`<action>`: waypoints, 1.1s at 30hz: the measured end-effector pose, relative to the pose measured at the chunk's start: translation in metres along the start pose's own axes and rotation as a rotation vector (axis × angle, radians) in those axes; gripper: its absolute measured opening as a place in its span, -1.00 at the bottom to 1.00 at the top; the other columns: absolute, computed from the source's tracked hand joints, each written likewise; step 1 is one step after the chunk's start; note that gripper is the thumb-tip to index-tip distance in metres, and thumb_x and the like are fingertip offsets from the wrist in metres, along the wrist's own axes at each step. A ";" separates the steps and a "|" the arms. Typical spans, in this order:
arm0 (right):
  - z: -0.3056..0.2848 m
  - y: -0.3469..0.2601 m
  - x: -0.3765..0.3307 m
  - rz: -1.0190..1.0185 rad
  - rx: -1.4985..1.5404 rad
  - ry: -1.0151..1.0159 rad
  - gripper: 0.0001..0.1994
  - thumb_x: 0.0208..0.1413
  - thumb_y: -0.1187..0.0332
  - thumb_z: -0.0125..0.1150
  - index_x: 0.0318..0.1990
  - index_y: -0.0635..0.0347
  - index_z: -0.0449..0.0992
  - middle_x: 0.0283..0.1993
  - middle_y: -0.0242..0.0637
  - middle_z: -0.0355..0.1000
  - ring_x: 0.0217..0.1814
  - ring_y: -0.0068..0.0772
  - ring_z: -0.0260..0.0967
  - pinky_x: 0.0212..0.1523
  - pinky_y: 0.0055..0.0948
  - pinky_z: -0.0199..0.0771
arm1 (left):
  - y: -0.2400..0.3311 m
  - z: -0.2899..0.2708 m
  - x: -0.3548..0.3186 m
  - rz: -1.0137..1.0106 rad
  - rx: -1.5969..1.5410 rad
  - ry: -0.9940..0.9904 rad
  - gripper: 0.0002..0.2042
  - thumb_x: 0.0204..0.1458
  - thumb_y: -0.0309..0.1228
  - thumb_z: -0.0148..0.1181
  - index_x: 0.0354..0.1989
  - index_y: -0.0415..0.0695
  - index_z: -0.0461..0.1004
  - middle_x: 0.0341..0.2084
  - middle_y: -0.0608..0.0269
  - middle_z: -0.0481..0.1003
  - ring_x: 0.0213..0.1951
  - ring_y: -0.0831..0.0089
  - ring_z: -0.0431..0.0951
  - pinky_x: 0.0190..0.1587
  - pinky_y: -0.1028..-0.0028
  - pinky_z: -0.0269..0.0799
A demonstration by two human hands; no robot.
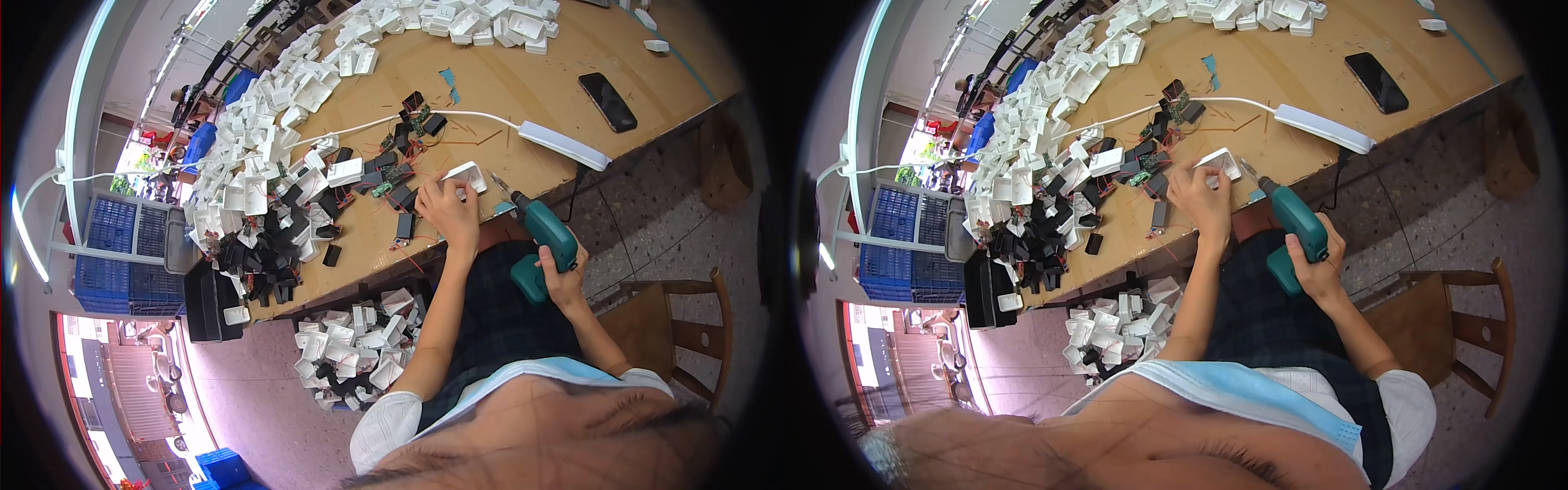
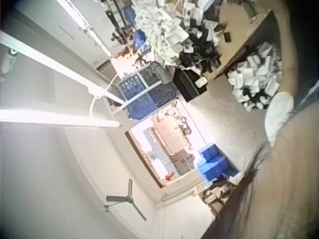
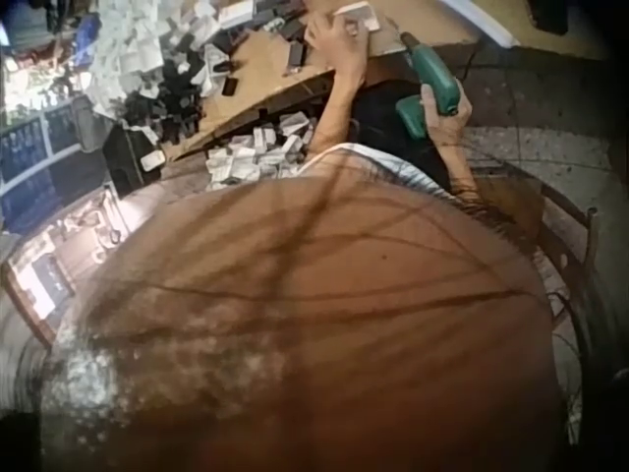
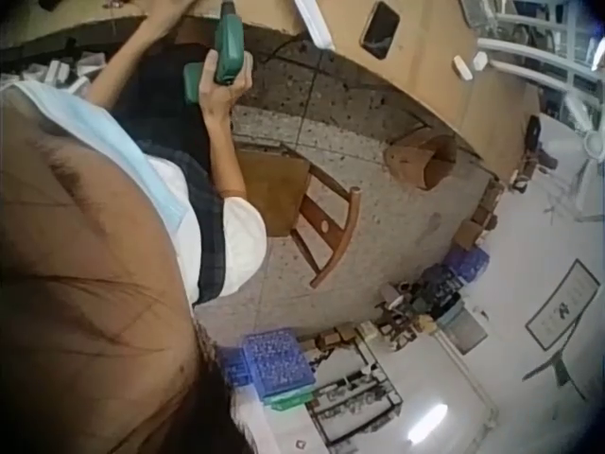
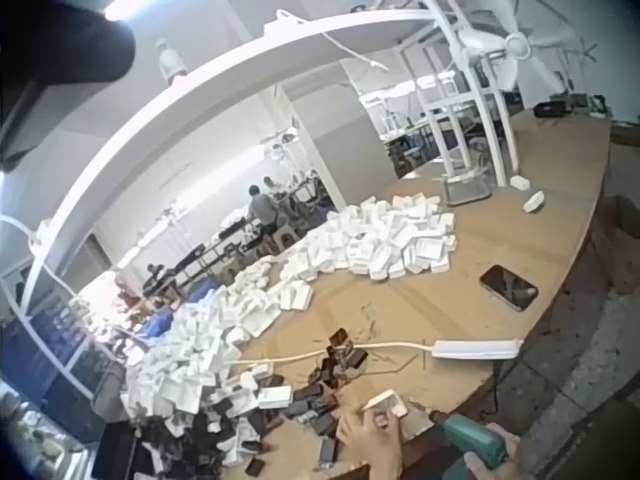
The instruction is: Assembling white plastic component housings containing circuit boards and wires using an electric screwdriver.
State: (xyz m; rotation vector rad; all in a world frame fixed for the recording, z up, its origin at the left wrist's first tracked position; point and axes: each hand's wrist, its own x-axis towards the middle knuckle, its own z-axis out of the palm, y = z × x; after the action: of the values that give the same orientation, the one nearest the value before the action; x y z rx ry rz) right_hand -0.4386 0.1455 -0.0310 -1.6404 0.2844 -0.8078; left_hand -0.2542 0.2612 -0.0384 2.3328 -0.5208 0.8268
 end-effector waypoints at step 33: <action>0.010 -0.012 0.011 -0.067 -0.170 -0.081 -0.79 0.13 0.39 0.36 -0.26 0.36 0.50 -0.34 -0.08 0.41 -0.30 -0.05 0.42 -0.24 -0.26 0.43 | -0.006 -0.005 -0.001 0.068 0.039 -0.032 -0.85 -0.09 -0.41 0.40 -0.39 -0.15 0.55 0.04 0.15 0.46 0.15 0.14 0.38 0.19 0.08 0.13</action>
State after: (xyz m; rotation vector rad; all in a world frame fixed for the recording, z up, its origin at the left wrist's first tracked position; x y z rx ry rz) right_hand -0.4271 0.1495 -0.0159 -1.8461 0.2470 -0.7825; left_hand -0.2540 0.2687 -0.0385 2.3787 -0.6056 0.8395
